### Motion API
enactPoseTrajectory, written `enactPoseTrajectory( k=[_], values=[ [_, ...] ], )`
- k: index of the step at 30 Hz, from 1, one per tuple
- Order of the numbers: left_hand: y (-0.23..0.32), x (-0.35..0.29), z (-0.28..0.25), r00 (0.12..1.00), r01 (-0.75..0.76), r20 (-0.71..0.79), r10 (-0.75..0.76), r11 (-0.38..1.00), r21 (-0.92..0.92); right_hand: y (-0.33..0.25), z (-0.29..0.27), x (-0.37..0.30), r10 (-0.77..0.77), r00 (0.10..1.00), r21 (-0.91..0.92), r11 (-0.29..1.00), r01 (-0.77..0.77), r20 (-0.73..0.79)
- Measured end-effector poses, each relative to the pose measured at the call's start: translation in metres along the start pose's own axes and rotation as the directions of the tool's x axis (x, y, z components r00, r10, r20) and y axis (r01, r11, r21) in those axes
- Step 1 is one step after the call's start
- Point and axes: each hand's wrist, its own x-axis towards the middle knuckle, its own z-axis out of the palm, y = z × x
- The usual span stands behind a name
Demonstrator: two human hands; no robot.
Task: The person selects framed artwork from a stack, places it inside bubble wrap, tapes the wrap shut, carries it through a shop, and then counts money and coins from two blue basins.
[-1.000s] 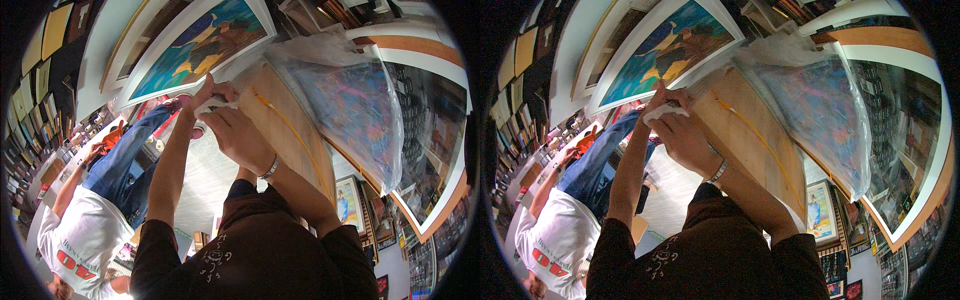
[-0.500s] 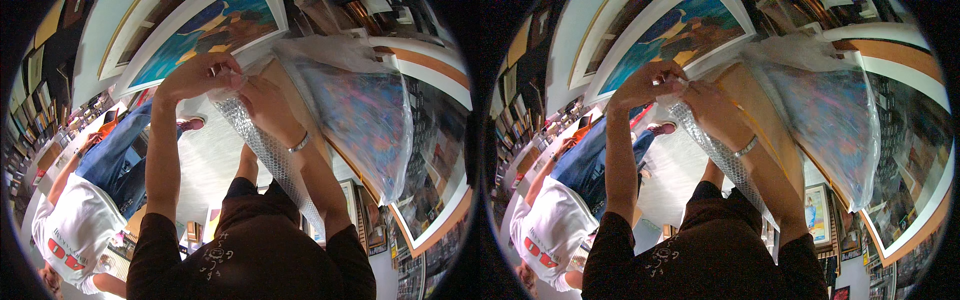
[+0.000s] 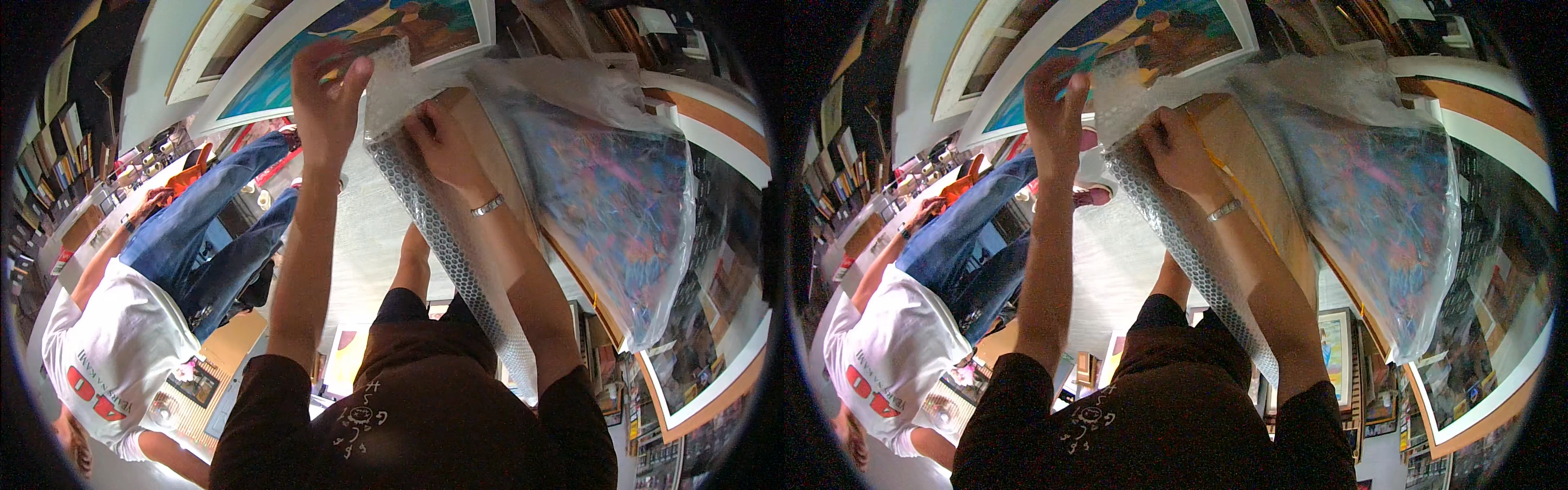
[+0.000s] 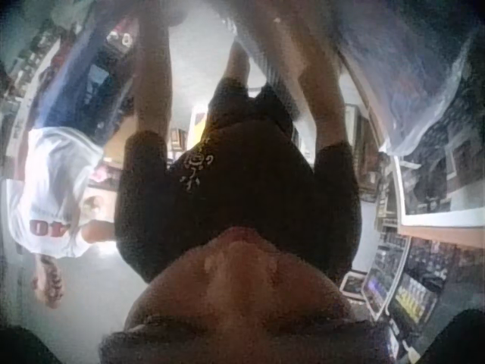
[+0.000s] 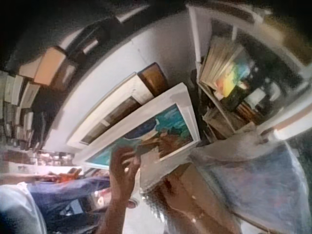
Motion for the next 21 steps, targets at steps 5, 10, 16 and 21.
enactPoseTrajectory(
  k=[5,10,16,21],
  values=[
    [-0.024,-0.074,-0.023,0.898,0.350,0.192,-0.395,0.908,0.232,0.014,0.002,0.005,-0.002,1.000,0.212,0.977,0.000,0.011],
    [-0.010,-0.082,0.016,0.925,0.367,0.085,-0.370,0.929,0.055,0.009,-0.026,0.052,-0.063,0.989,0.231,0.972,0.031,0.133],
    [-0.003,-0.077,0.025,0.953,0.301,-0.048,-0.299,0.925,0.233,-0.009,-0.042,0.125,-0.037,0.771,-0.234,0.943,0.238,0.636],
    [-0.006,-0.072,0.032,0.971,0.097,-0.238,-0.032,0.960,0.264,-0.033,-0.028,0.145,-0.046,0.743,-0.370,0.845,0.385,0.667]
  ],
)
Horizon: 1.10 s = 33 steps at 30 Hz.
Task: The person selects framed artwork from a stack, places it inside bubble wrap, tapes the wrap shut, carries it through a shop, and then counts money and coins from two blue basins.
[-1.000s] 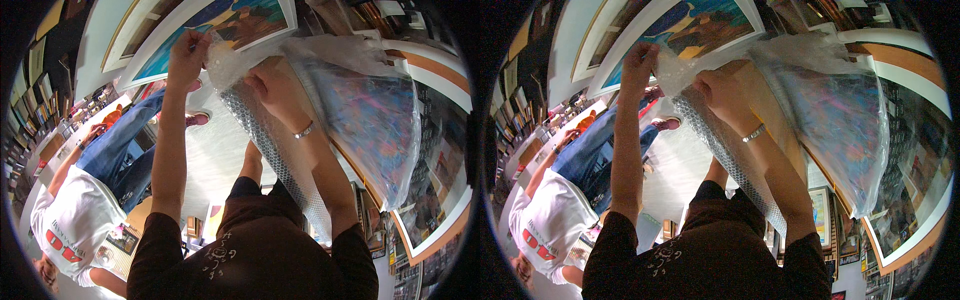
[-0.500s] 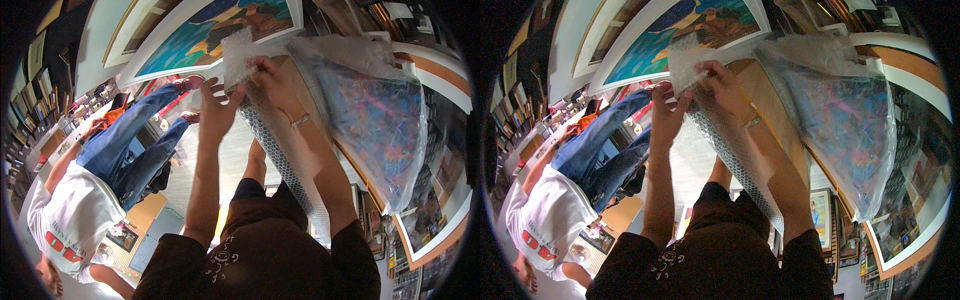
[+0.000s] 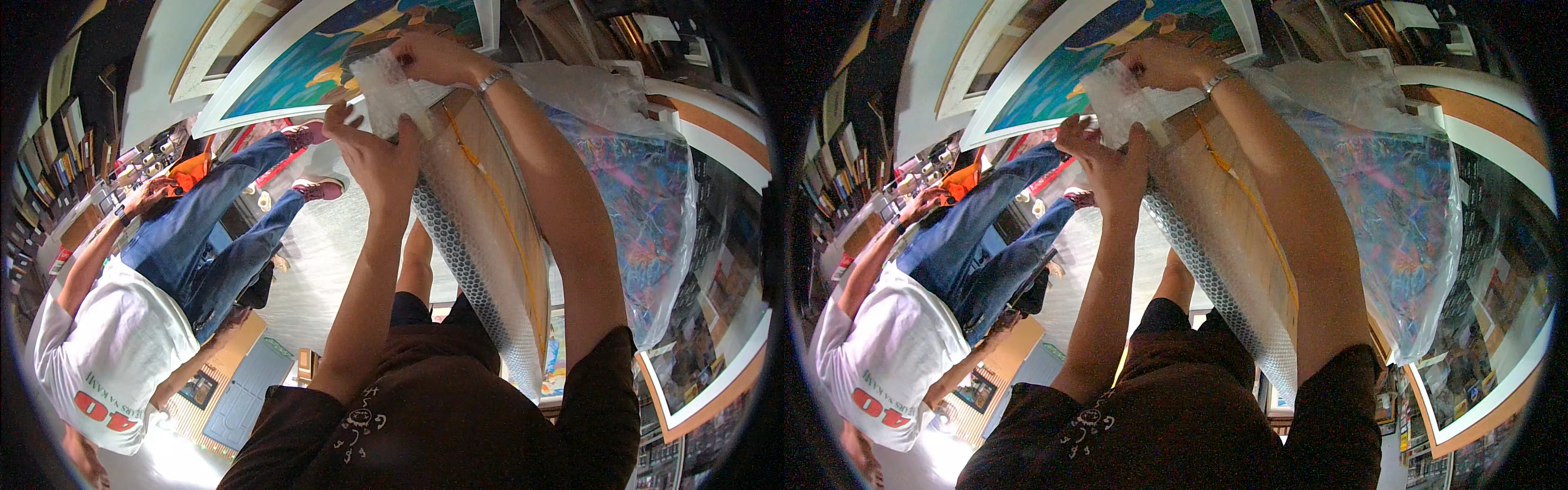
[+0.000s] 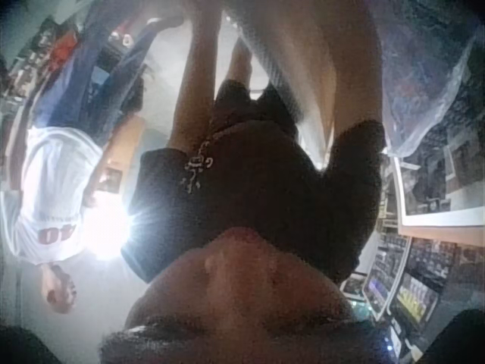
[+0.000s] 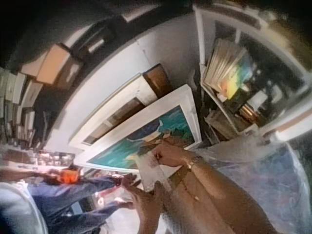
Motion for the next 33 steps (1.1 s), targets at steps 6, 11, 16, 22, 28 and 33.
enactPoseTrajectory(
  k=[6,11,16,22,28,33],
  values=[
    [0.017,0.014,-0.012,0.904,-0.424,0.246,0.348,0.801,0.423,0.028,0.002,0.027,-0.044,0.984,0.311,0.950,-0.012,0.172],
    [0.007,0.025,-0.024,0.831,-0.522,0.477,0.286,0.697,0.492,0.017,-0.010,0.032,-0.010,0.966,0.315,0.946,-0.074,0.259],
    [0.008,0.033,-0.025,0.794,-0.489,0.598,0.111,0.701,0.520,0.010,-0.025,0.003,-0.043,0.992,-0.043,0.998,0.048,0.116],
    [0.004,0.018,-0.025,0.807,-0.506,0.550,0.214,0.731,0.457,0.001,-0.014,-0.055,-0.152,0.988,0.118,0.981,0.152,-0.008],
    [0.006,0.008,-0.022,0.859,-0.458,0.415,0.299,0.811,0.364,-0.025,-0.011,-0.059,-0.066,0.995,0.044,0.997,0.070,-0.080],
    [-0.003,0.017,-0.008,0.892,-0.266,0.367,0.263,0.963,-0.045,-0.008,0.000,-0.079,-0.373,0.857,-0.223,0.924,0.310,-0.356]
  ],
)
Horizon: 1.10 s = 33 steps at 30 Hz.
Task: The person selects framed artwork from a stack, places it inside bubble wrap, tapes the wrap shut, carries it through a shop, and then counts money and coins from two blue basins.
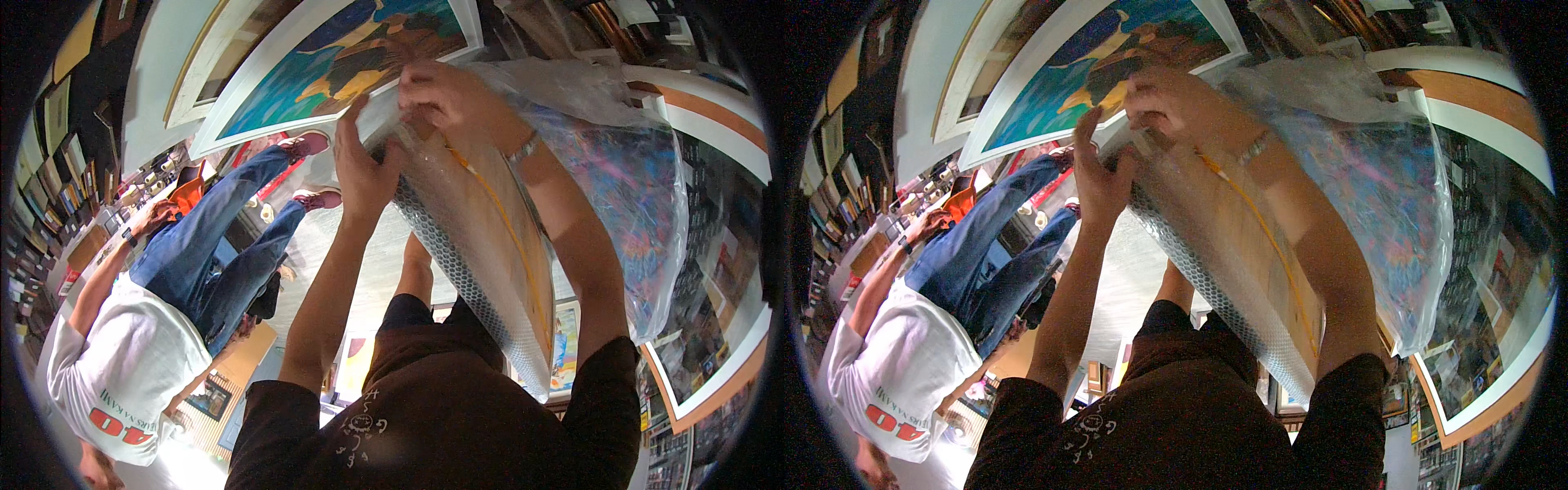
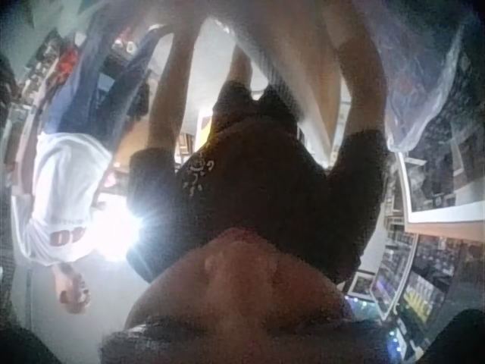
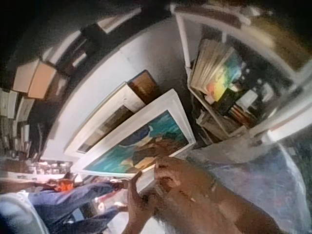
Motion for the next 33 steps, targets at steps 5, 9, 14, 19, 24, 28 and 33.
enactPoseTrajectory(
  k=[5,9,14,19,24,28,33],
  values=[
    [-0.018,0.005,-0.008,0.945,-0.104,0.289,0.155,0.977,-0.187,-0.060,0.011,-0.049,0.223,0.970,-0.054,0.972,-0.229,-0.099],
    [-0.014,0.016,-0.022,0.863,-0.065,0.468,0.192,0.960,-0.273,-0.087,0.040,-0.062,0.451,0.857,0.199,0.890,-0.411,-0.249],
    [0.012,0.033,-0.049,0.615,-0.381,0.738,0.279,0.924,-0.032,-0.099,0.042,-0.106,0.654,0.733,0.394,0.733,-0.554,-0.187],
    [0.011,0.027,-0.048,0.526,-0.655,0.751,0.398,0.753,0.060,-0.085,0.048,-0.289,0.968,0.165,0.283,0.215,-0.935,-0.190],
    [0.018,0.034,-0.045,0.509,-0.598,0.781,0.362,0.801,0.018,-0.117,0.102,-0.437,0.982,-0.032,0.011,-0.034,-0.999,0.187],
    [0.029,0.031,-0.050,0.545,-0.548,0.760,0.354,0.836,0.004,-0.126,0.096,-0.438,0.953,-0.117,0.420,-0.230,-0.878,0.279],
    [0.027,0.028,-0.046,0.519,-0.656,0.768,0.376,0.751,0.076,-0.154,0.058,-0.438,0.961,-0.067,0.362,-0.166,-0.917,0.270]
  ],
)
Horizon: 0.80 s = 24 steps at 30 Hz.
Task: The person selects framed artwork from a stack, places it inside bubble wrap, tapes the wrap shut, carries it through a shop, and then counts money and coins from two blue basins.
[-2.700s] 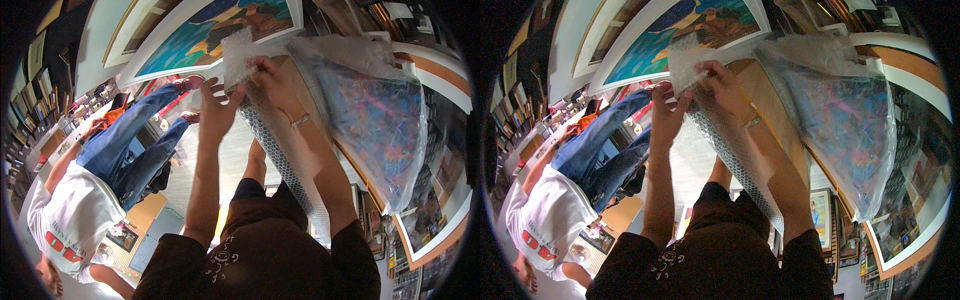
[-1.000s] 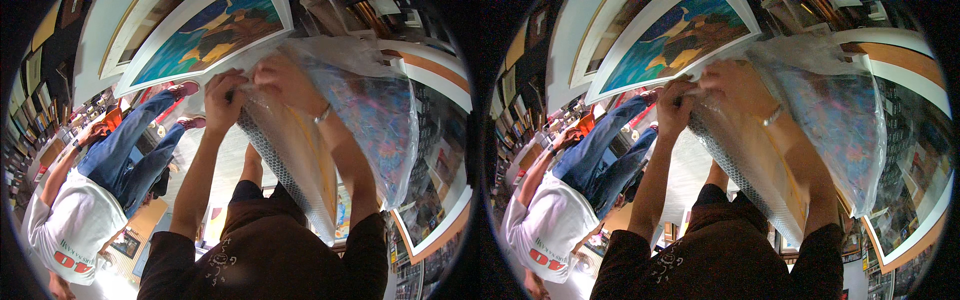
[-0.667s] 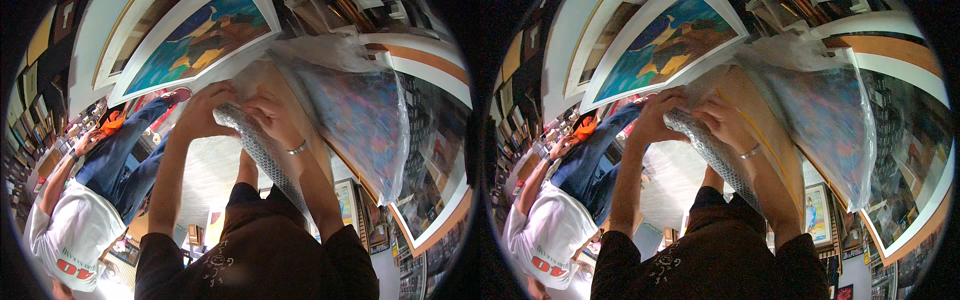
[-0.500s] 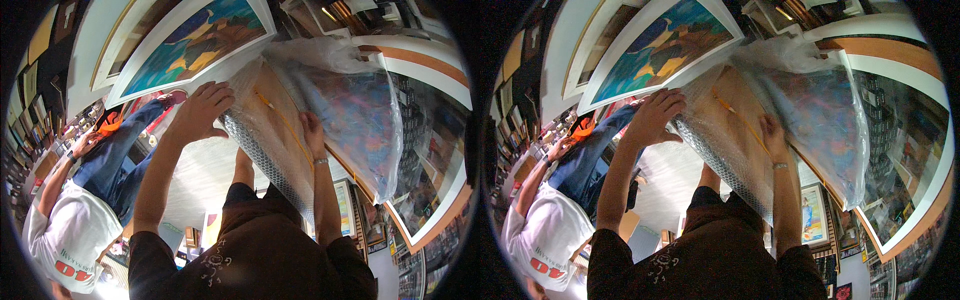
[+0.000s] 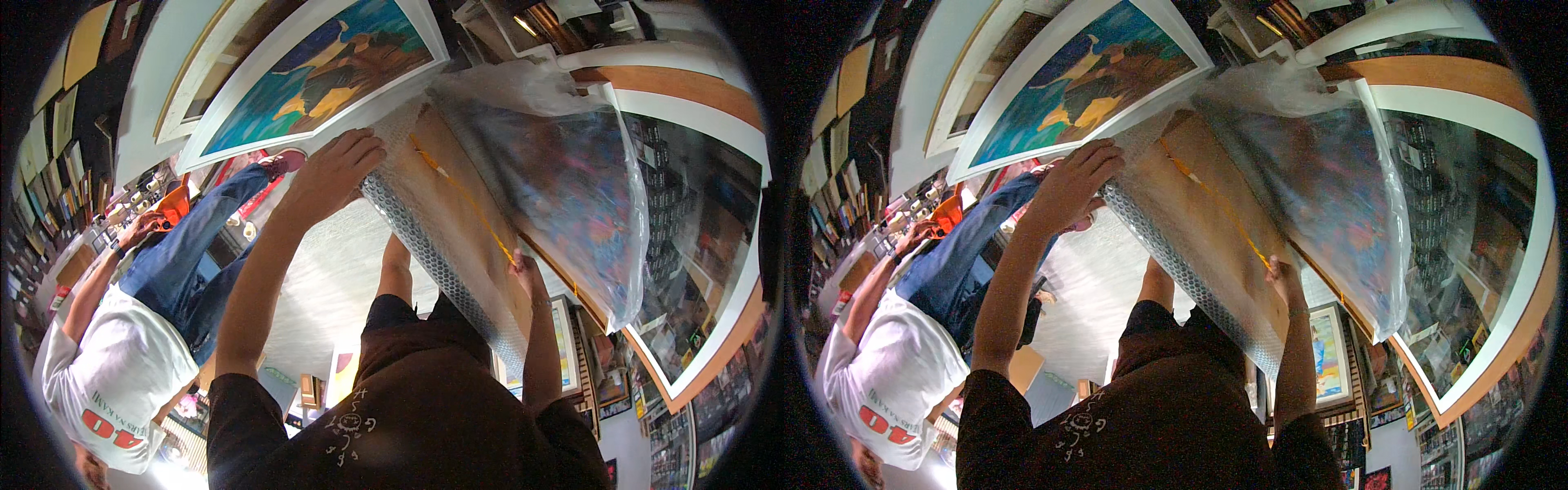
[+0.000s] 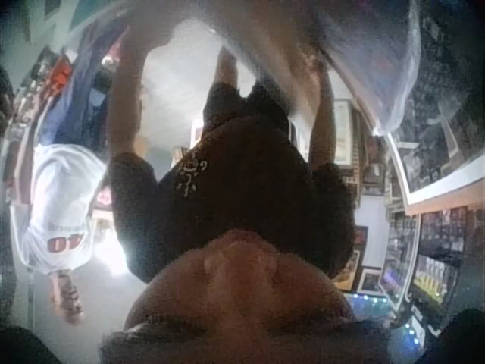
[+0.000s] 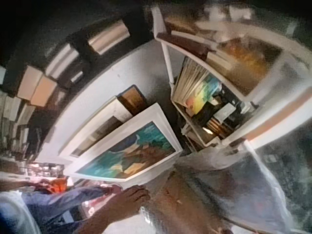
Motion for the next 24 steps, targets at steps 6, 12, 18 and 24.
enactPoseTrajectory(
  k=[6,12,18,24],
  values=[
    [-0.012,0.003,0.018,0.997,-0.033,-0.066,0.030,0.998,-0.044,-0.080,0.026,-0.102,-0.234,0.970,-0.224,0.944,0.243,0.066],
    [0.009,0.013,0.009,0.978,0.059,-0.209,-0.013,0.974,0.217,-0.016,0.037,-0.089,-0.219,0.975,0.242,0.945,0.221,-0.037],
    [0.005,0.013,0.031,0.986,0.126,-0.129,-0.108,0.981,0.146,-0.025,0.050,-0.100,-0.288,0.953,0.315,0.900,0.303,-0.094],
    [0.003,0.027,0.063,0.948,0.152,-0.315,-0.046,0.935,0.319,-0.026,0.039,-0.119,-0.445,0.884,-0.101,0.895,0.434,-0.145]
  ],
)
